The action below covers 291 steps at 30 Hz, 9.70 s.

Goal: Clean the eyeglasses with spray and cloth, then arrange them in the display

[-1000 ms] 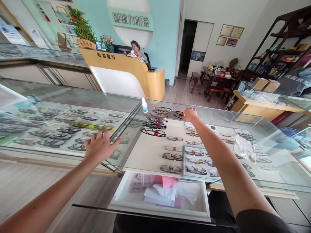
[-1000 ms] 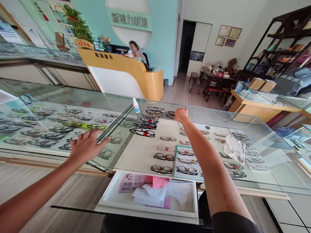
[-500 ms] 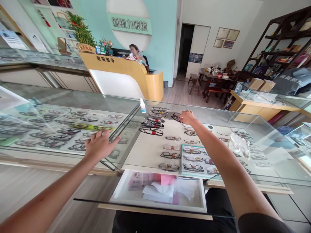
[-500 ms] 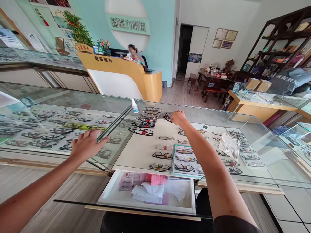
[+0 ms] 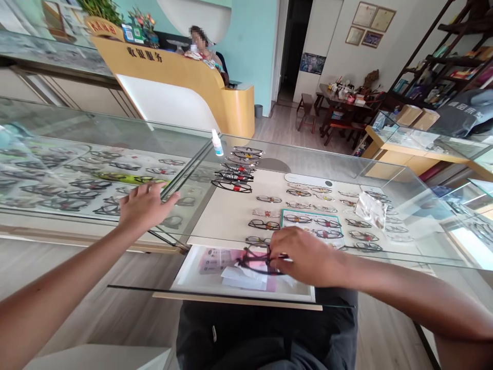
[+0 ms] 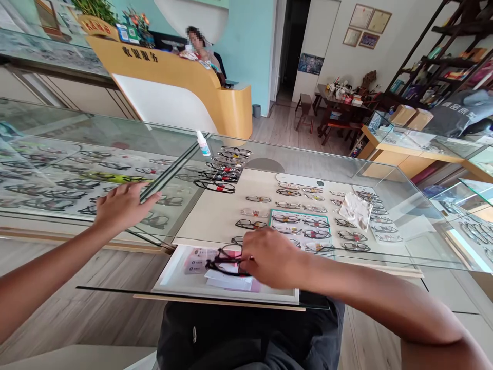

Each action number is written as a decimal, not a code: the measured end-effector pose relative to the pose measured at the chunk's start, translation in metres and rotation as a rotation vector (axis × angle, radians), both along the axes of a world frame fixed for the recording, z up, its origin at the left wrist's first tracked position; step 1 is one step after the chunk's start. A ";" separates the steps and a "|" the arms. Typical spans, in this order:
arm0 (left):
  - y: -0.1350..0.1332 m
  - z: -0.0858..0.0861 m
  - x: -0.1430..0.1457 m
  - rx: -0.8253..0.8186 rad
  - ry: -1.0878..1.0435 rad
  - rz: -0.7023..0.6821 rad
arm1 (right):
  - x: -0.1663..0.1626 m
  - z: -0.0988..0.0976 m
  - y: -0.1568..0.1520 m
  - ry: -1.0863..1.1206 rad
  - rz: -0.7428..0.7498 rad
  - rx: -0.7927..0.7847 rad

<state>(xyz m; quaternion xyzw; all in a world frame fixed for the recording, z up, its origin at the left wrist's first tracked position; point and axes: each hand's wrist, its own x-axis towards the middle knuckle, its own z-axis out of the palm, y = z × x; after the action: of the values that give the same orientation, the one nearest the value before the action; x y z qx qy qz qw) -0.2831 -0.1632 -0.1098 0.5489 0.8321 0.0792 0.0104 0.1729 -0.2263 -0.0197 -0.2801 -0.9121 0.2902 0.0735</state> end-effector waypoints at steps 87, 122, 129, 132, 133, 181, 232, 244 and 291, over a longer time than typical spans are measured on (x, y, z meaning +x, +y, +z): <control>-0.009 0.008 0.001 -0.032 0.048 0.050 | -0.057 -0.253 0.317 -0.523 -0.479 0.432; -0.008 0.014 0.005 -0.054 0.016 0.066 | -0.057 -0.268 0.321 -0.341 -0.583 0.310; -0.009 0.020 0.012 -0.069 0.008 0.077 | -0.055 -0.271 0.323 -0.289 -0.638 0.276; -0.009 0.020 0.013 -0.063 0.005 0.077 | -0.058 -0.271 0.324 -0.275 -0.660 0.275; -0.009 0.020 0.013 -0.061 0.003 0.075 | -0.059 -0.271 0.324 -0.270 -0.669 0.278; -0.007 0.013 0.009 -0.028 0.036 0.090 | -0.057 -0.267 0.326 -0.367 -0.628 0.424; -0.002 0.000 0.000 0.032 -0.016 0.007 | -0.138 -0.008 0.117 -0.102 -0.101 0.430; -0.005 0.007 0.007 0.038 -0.029 0.005 | -0.168 -0.029 0.201 -0.242 -0.116 0.360; -0.004 0.001 0.010 0.061 -0.021 0.043 | -0.143 -0.168 0.012 -0.099 -0.096 -0.133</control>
<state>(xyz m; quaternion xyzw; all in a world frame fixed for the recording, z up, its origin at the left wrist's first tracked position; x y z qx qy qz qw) -0.2734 -0.1677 -0.1092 0.5301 0.8407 0.1107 0.0007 0.0298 -0.2146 -0.1876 -0.3416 -0.8788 0.3323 0.0235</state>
